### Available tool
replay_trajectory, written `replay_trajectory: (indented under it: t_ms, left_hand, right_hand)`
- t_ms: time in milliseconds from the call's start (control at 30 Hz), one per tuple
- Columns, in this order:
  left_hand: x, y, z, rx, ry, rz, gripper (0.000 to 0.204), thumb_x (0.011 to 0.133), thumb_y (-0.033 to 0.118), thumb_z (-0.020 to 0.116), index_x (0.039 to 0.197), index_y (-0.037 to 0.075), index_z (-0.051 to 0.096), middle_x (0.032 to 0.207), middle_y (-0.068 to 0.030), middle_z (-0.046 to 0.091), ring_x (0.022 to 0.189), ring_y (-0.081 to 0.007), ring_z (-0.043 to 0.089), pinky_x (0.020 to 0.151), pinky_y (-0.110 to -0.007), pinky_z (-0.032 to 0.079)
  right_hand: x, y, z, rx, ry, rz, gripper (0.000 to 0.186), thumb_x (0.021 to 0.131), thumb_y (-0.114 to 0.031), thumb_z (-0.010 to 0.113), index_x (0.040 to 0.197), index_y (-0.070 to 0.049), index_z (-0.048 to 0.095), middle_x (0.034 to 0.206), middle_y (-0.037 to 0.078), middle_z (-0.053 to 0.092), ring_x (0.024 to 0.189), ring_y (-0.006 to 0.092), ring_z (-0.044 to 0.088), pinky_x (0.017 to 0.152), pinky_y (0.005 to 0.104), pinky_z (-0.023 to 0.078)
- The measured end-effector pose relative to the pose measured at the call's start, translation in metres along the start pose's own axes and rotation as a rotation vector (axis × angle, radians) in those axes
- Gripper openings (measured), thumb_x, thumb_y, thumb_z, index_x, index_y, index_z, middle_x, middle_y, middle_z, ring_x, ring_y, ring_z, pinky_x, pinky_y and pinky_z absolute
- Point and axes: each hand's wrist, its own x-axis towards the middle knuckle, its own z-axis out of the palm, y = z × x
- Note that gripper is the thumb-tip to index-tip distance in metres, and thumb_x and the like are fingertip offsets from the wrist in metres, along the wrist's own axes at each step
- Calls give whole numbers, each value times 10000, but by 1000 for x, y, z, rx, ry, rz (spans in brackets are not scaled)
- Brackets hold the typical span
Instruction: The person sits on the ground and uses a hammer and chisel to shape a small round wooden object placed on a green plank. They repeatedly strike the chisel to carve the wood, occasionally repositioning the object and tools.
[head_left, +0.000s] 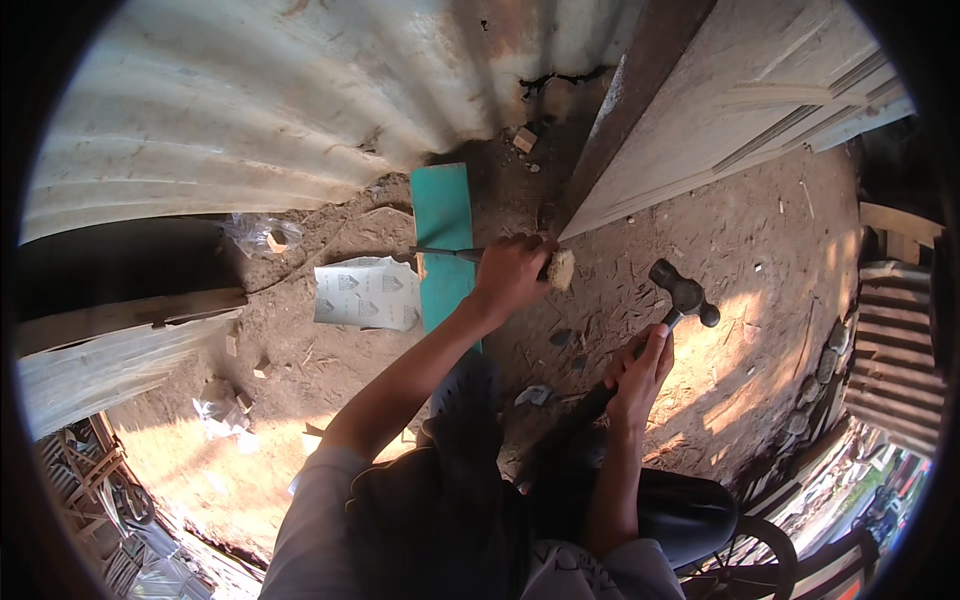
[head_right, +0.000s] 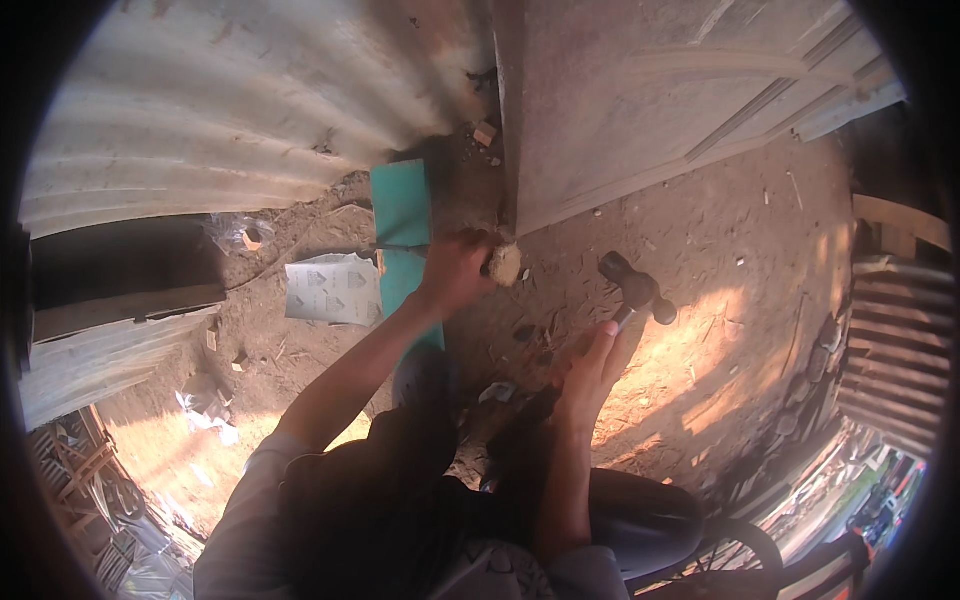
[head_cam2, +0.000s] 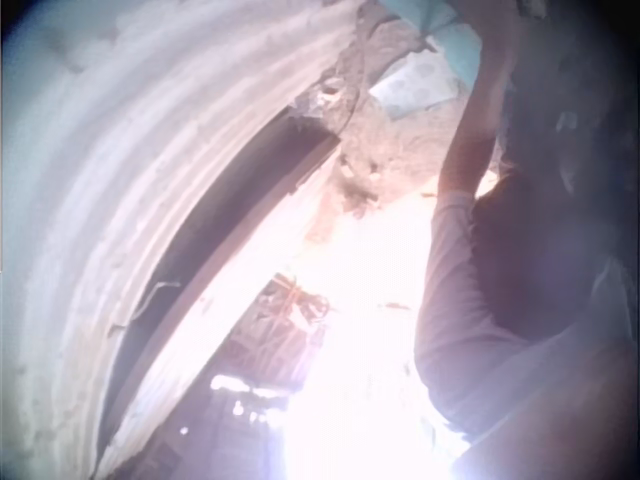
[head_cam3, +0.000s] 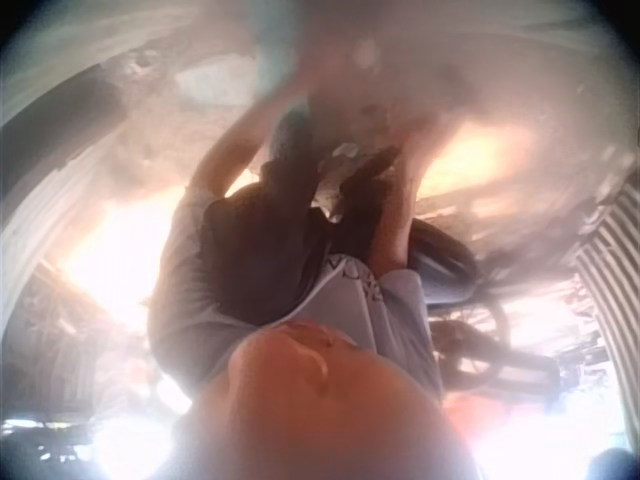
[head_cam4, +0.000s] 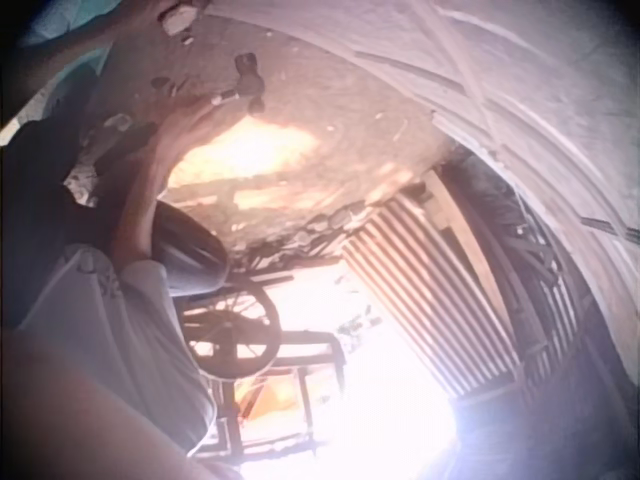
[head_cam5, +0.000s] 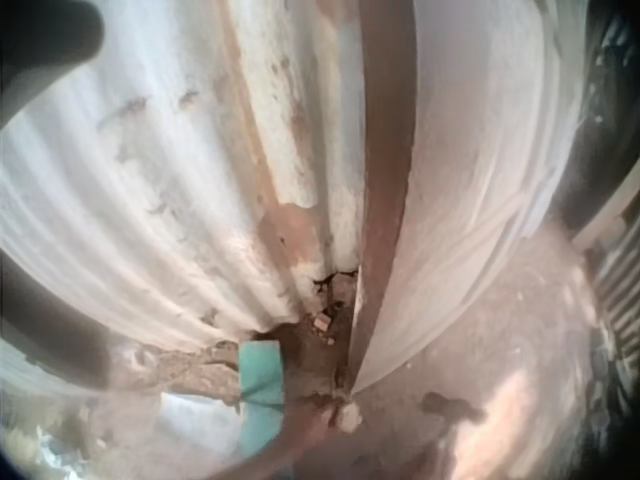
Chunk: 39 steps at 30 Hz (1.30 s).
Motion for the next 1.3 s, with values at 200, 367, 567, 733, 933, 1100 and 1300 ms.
replay_trajectory:
  t_ms: [200, 367, 567, 733, 933, 1100, 1300]
  left_hand:
    - [-3, 11, 5, 17, -100, 5, 379, 609, 148, 753, 969, 98, 647, 815, -52, 654, 809, -236, 647, 714, -388, 515]
    - [-2, 23, 5, -74, -64, 65, 402, 601, 140, 746, 982, 93, 625, 796, -53, 636, 804, -237, 639, 704, -391, 507]
    - [1, 25, 8, -101, -71, 47, 368, 607, 109, 706, 964, 84, 621, 792, -67, 626, 808, -256, 634, 699, -396, 504]
    - [1, 8, 11, -23, 20, -48, 405, 591, 120, 723, 982, 71, 629, 816, -85, 636, 809, -278, 632, 694, -400, 502]
    - [-13, -15, 10, 26, -27, -134, 460, 573, 129, 744, 1018, 82, 634, 864, -93, 649, 826, -273, 638, 689, -396, 505]
    - [1, 27, 1, -29, -50, -54, 397, 602, 119, 721, 985, 82, 623, 840, -87, 639, 801, -270, 643, 681, -389, 506]
    - [10, 29, 3, -79, -6, -37, 339, 614, 113, 710, 938, 81, 616, 810, -84, 631, 784, -276, 644, 670, -397, 511]
  right_hand:
    - [3, 6, -11, -21, -18, 7, 351, 1011, -449, 420, 860, -133, 420, 560, -28, 291, 401, 67, 251, 363, 238, 235]
    - [1, 1, -6, -39, -31, -2, 344, 1013, -446, 415, 862, -137, 422, 559, -29, 291, 402, 64, 256, 363, 234, 237]
    - [3, 7, -9, -73, -88, -29, 350, 1017, -444, 404, 863, -131, 420, 555, -30, 293, 394, 63, 265, 356, 235, 240]
    - [3, 4, -11, -100, -42, -76, 361, 1015, -455, 408, 867, -125, 419, 552, -28, 293, 393, 62, 259, 355, 233, 237]
    - [0, -3, -10, -22, -14, -82, 371, 1012, -459, 413, 851, -125, 417, 557, -29, 285, 407, 58, 258, 358, 231, 232]
    - [-1, 3, -6, -70, -55, -105, 365, 1016, -449, 408, 845, -127, 415, 564, -30, 283, 409, 59, 256, 361, 227, 231]
    - [-2, 2, -6, -56, -51, -80, 356, 1020, -437, 404, 847, -126, 418, 563, -29, 281, 408, 62, 255, 363, 232, 235]
